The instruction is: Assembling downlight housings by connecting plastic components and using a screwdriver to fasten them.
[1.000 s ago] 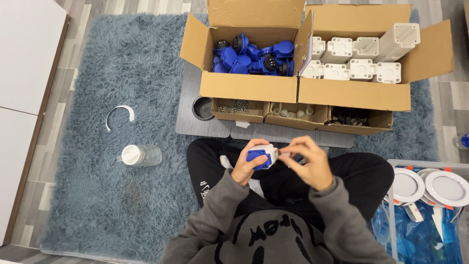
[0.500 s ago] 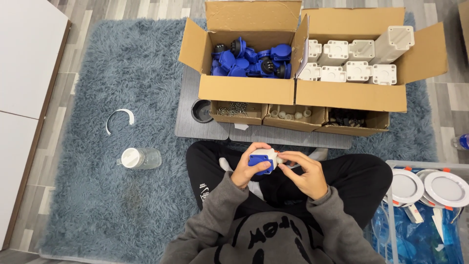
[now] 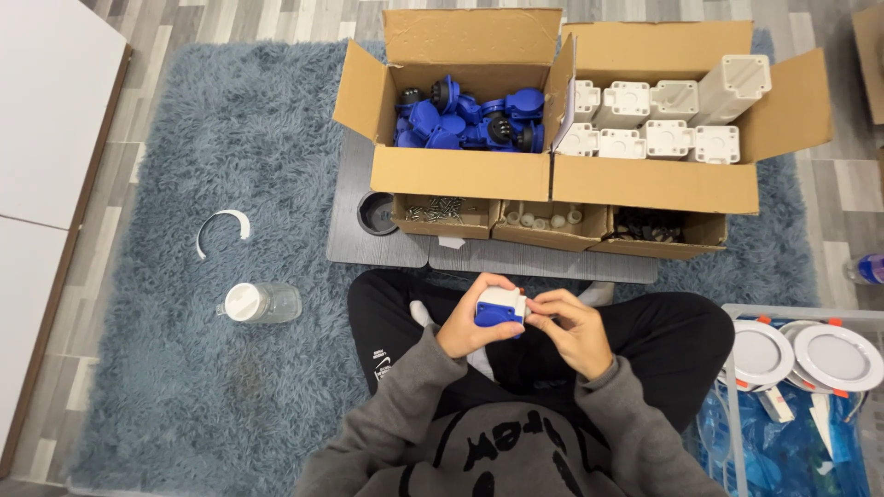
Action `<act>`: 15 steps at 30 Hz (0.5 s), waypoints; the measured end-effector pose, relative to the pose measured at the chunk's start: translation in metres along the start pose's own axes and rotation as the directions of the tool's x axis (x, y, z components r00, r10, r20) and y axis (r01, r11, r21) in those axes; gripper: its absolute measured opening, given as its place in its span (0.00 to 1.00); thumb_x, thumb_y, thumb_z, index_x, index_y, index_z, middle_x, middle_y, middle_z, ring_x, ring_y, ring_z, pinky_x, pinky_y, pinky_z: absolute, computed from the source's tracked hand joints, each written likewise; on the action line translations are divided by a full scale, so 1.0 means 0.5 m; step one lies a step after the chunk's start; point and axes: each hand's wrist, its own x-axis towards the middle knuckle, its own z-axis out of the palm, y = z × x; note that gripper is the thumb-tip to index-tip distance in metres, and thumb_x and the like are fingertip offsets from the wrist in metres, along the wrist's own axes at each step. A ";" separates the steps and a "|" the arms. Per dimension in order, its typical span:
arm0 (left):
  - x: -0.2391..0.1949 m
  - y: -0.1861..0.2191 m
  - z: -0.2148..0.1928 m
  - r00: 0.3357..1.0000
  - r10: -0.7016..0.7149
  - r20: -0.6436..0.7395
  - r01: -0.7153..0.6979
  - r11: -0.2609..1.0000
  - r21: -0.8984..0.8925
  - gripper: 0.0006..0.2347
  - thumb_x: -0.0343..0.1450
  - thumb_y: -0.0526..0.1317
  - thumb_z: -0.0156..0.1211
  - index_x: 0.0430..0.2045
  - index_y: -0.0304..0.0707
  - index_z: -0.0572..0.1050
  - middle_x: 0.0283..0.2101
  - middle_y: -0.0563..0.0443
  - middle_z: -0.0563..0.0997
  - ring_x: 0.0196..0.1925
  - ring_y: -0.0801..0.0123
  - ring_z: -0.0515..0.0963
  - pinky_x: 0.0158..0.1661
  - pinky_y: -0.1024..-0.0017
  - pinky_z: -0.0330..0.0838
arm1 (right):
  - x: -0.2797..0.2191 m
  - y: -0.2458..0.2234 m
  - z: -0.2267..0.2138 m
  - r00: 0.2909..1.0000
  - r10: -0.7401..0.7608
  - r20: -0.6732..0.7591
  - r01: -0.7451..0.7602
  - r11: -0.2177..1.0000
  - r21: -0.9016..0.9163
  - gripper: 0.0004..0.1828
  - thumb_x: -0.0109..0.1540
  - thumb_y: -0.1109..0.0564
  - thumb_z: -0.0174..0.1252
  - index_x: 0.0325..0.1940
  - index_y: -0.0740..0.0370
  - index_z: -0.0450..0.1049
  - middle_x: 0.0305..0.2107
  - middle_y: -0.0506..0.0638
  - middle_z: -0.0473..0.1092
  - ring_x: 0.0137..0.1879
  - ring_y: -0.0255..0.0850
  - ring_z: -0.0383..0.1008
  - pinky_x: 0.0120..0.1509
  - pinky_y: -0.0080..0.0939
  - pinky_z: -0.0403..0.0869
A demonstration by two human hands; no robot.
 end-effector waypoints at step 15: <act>-0.002 0.017 0.029 0.896 0.411 0.167 -0.425 0.692 0.583 0.26 0.64 0.48 0.81 0.52 0.37 0.75 0.51 0.40 0.76 0.52 0.38 0.84 0.53 0.49 0.78 | -0.054 0.090 0.063 0.826 0.562 -0.047 -0.524 0.795 0.306 0.22 0.79 0.45 0.51 0.37 0.59 0.75 0.29 0.45 0.70 0.35 0.31 0.65 0.36 0.29 0.62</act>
